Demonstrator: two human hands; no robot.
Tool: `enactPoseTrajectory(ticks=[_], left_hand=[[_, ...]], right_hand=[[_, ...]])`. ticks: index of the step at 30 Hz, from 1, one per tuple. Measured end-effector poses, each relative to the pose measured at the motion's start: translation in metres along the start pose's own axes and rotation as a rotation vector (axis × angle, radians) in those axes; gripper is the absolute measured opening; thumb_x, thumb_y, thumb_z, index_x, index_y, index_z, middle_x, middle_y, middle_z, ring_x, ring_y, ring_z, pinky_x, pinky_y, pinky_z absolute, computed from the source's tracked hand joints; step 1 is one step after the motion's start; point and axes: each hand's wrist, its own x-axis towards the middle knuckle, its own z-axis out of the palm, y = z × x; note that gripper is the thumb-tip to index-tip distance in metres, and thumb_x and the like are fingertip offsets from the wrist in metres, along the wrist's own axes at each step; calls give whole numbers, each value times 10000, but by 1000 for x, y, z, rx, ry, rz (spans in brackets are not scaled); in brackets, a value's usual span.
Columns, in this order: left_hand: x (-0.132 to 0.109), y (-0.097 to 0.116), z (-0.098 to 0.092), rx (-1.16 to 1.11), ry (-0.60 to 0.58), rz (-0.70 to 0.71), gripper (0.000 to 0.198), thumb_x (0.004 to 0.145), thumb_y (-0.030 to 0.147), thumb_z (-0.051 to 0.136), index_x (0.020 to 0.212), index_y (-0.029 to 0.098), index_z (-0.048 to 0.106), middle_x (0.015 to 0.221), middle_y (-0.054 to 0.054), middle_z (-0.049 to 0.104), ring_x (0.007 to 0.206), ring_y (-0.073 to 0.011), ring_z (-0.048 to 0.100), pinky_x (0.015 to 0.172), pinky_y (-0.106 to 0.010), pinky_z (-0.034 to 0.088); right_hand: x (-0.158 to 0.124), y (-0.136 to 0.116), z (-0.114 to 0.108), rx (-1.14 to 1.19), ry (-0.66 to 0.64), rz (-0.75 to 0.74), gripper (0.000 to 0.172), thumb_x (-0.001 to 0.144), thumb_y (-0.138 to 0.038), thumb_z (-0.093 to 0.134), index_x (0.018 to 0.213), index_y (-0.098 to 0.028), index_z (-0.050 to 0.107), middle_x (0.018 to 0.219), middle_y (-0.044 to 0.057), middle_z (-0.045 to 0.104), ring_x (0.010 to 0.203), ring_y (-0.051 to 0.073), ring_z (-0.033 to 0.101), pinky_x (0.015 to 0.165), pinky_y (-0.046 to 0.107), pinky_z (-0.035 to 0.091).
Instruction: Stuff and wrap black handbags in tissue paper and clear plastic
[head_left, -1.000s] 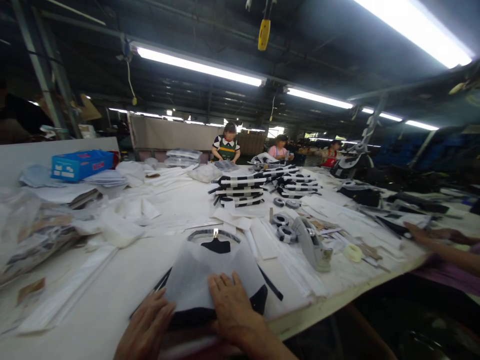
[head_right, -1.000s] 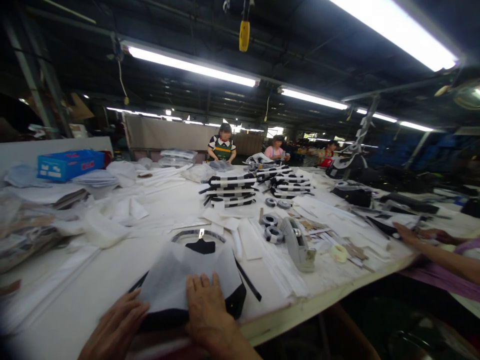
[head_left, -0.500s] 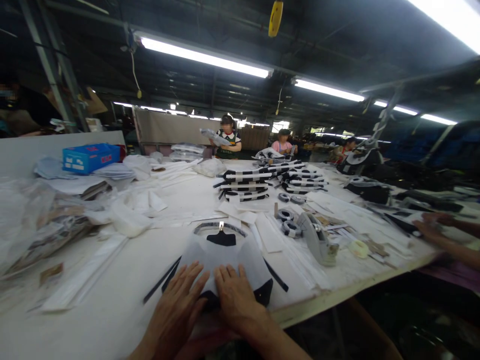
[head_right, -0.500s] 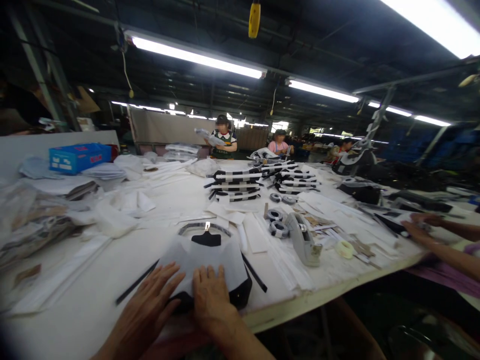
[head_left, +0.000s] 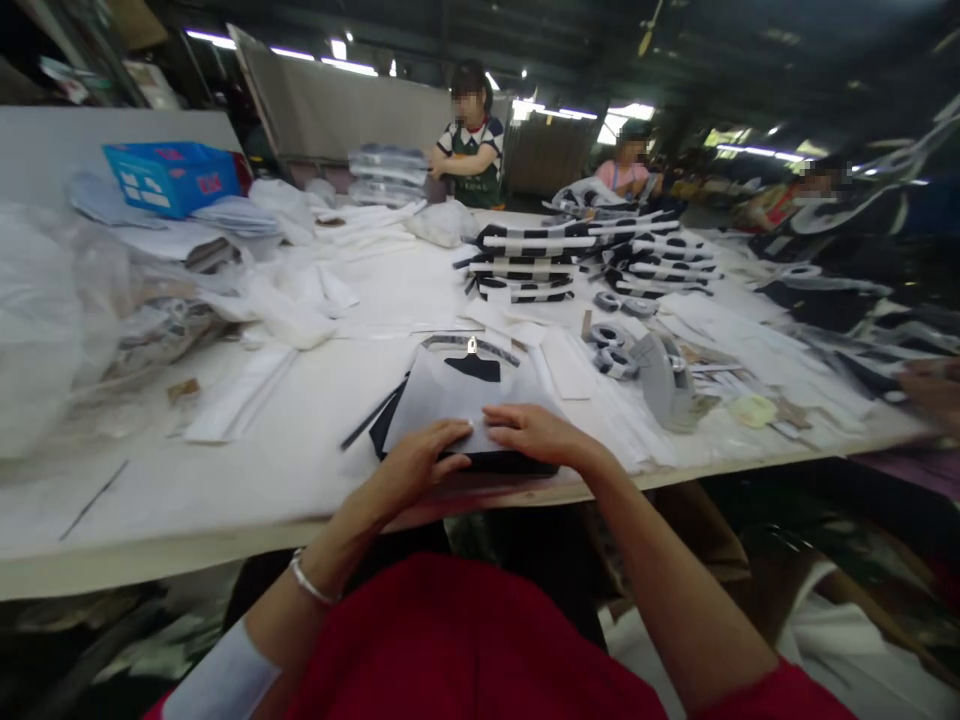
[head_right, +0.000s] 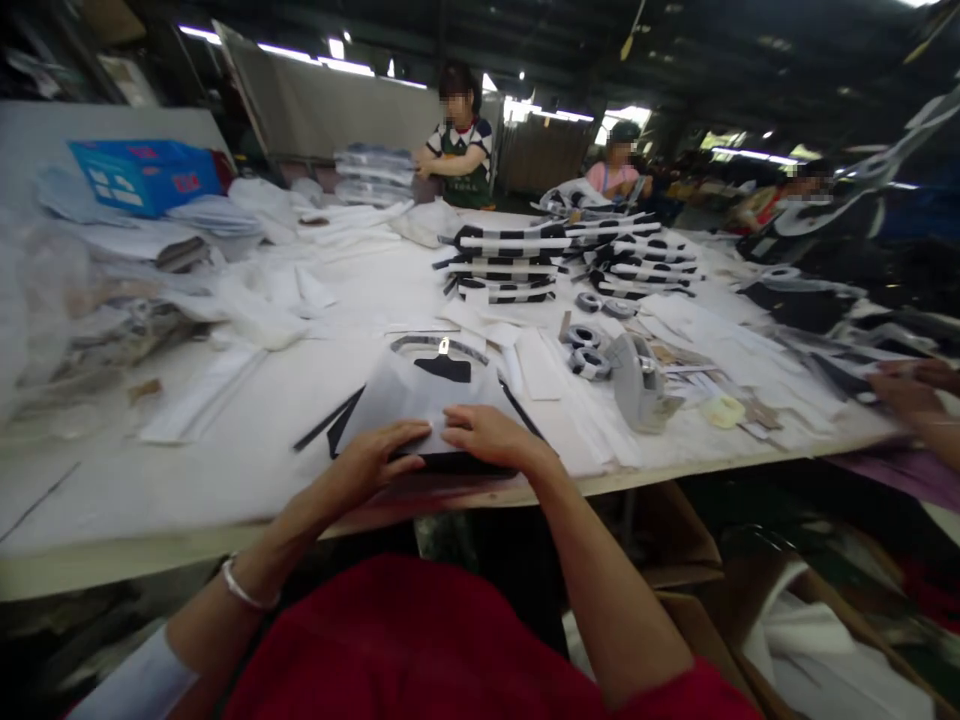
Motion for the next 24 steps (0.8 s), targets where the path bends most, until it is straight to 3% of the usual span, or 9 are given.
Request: enactPoseTrajectory(ticks=[3, 7, 13, 19, 24], left_hand=[[0, -2, 4, -27, 29, 10, 357, 938, 306, 580, 1274, 187, 600, 1305, -80, 645, 1183, -216, 619, 1044, -369, 483], [-3, -7, 10, -43, 47, -10, 373, 926, 287, 595, 1286, 192, 595, 1314, -84, 639, 1187, -219, 616, 1052, -379, 482], [-5, -12, 17, -5, 83, 23, 413, 884, 220, 634, 1294, 213, 582, 1279, -91, 661, 1161, -228, 635, 1013, -389, 518], [-6, -9, 18, 16, 125, 40, 438, 860, 172, 651, 1287, 212, 562, 1312, -91, 637, 1189, -231, 612, 1032, -416, 507], [-7, -11, 24, 5, 222, 30, 240, 894, 201, 614, 1134, 208, 622, 1186, -83, 689, 1099, -232, 644, 970, -415, 542]], right_hand=[[1, 4, -11, -17, -4, -2, 370, 899, -288, 512, 1209, -207, 695, 1194, 12, 713, 1100, 224, 647, 1005, 341, 451], [5, -4, -5, -115, -2, -30, 298, 886, -261, 541, 1095, -249, 754, 1035, -4, 760, 957, 204, 680, 909, 295, 474], [11, -6, 18, -298, 136, -84, 255, 927, -255, 551, 1101, -248, 738, 1010, 26, 730, 986, 187, 625, 900, 278, 434], [10, -3, 31, -300, 266, -70, 230, 941, -246, 548, 1100, -218, 711, 1081, 38, 711, 1050, 185, 597, 961, 297, 411], [12, -9, 31, -314, 258, -47, 257, 948, -238, 518, 1119, -230, 710, 1115, 39, 717, 1076, 191, 602, 978, 317, 411]])
